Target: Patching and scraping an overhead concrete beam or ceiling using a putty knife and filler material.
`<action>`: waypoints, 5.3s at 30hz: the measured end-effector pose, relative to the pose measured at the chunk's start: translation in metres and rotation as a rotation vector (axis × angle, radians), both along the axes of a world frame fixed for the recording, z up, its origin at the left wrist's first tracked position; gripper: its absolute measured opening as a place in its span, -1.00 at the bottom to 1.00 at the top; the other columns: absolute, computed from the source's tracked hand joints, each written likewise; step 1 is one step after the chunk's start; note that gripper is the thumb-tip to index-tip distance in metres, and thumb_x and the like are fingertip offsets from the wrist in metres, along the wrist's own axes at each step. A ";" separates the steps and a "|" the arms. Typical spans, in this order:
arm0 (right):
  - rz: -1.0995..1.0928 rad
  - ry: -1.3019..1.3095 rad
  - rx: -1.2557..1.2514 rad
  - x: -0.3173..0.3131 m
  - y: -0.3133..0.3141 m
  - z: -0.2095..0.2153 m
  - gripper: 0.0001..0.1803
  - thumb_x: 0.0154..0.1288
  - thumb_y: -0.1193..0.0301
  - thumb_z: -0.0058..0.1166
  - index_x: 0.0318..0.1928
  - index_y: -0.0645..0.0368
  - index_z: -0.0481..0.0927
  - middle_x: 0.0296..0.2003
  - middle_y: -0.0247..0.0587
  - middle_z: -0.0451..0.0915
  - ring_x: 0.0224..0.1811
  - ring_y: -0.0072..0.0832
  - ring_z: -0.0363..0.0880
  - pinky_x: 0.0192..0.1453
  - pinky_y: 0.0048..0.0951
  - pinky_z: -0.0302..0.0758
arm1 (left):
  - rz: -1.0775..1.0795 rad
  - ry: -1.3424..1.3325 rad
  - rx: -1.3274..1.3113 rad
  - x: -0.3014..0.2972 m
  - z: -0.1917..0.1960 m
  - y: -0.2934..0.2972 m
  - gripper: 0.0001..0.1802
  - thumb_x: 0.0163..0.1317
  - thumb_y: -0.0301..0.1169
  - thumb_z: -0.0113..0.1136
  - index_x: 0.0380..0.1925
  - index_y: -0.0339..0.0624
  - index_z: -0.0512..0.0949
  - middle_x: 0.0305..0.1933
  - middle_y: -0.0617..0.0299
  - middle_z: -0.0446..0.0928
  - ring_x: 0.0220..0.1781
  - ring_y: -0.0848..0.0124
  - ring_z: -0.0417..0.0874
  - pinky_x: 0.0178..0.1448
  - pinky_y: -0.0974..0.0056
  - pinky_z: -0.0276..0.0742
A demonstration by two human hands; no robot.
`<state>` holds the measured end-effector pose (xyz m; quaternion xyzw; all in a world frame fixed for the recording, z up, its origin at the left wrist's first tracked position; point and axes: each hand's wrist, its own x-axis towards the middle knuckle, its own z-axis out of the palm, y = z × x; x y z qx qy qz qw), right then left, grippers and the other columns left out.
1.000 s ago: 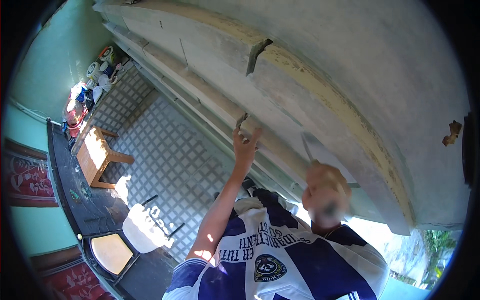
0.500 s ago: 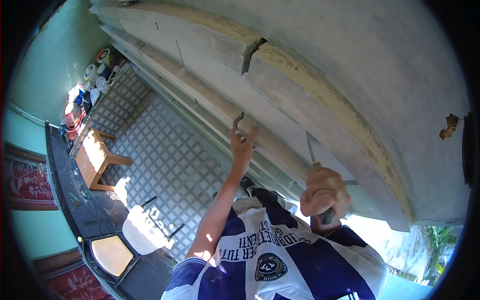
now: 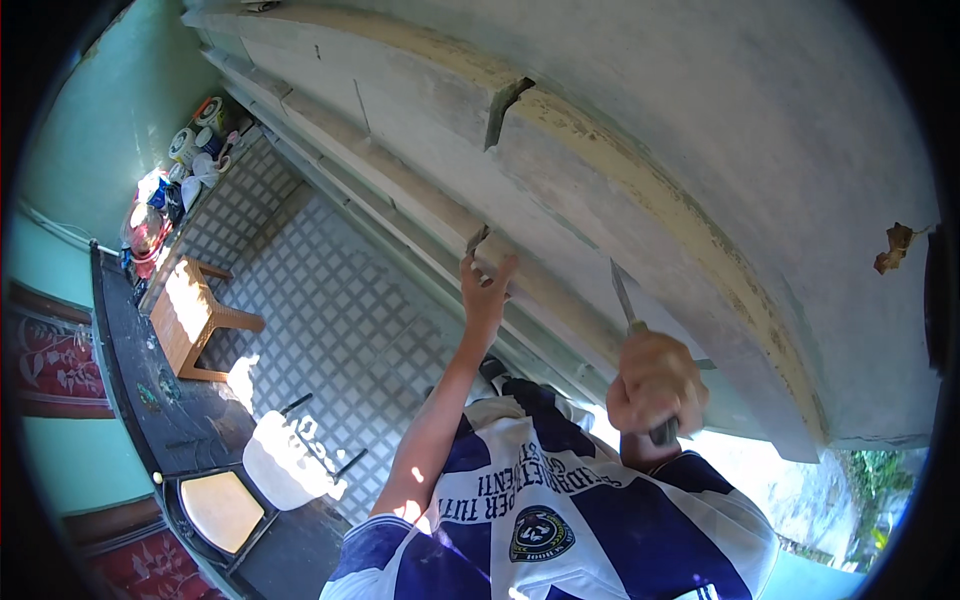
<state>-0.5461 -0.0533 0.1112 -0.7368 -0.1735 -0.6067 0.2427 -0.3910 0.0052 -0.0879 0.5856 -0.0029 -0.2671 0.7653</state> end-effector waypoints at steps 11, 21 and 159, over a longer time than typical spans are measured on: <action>0.042 0.087 0.034 -0.001 0.007 -0.002 -0.65 0.47 0.42 -0.05 -0.53 0.20 0.33 -0.67 -0.27 0.44 -0.73 -0.44 0.41 -0.65 -0.39 0.46 | 0.004 0.010 -0.013 -0.003 -0.002 -0.001 -0.06 0.16 -0.10 0.46 0.37 -0.26 0.13 0.00 0.14 0.49 -0.18 0.47 0.60 -0.35 0.37 0.56; 0.106 0.078 0.119 0.002 0.013 0.002 -0.66 0.47 0.45 -0.06 -0.53 0.21 0.31 -0.69 -0.30 0.40 -0.77 -0.44 0.37 -0.72 -0.40 0.34 | -0.001 -0.005 0.007 -0.002 0.001 -0.001 -0.08 0.18 -0.14 0.45 0.37 -0.27 0.12 -0.01 0.13 0.49 -0.19 0.48 0.60 -0.36 0.37 0.57; 0.155 -0.055 0.188 0.020 0.001 0.003 -0.64 0.49 0.44 -0.09 -0.53 0.23 0.30 -0.71 -0.24 0.40 -0.77 -0.43 0.37 -0.69 -0.39 0.39 | 0.010 -0.005 -0.013 -0.001 -0.001 0.000 -0.06 0.15 -0.14 0.48 0.36 -0.26 0.12 -0.02 0.13 0.51 -0.16 0.45 0.63 -0.33 0.37 0.59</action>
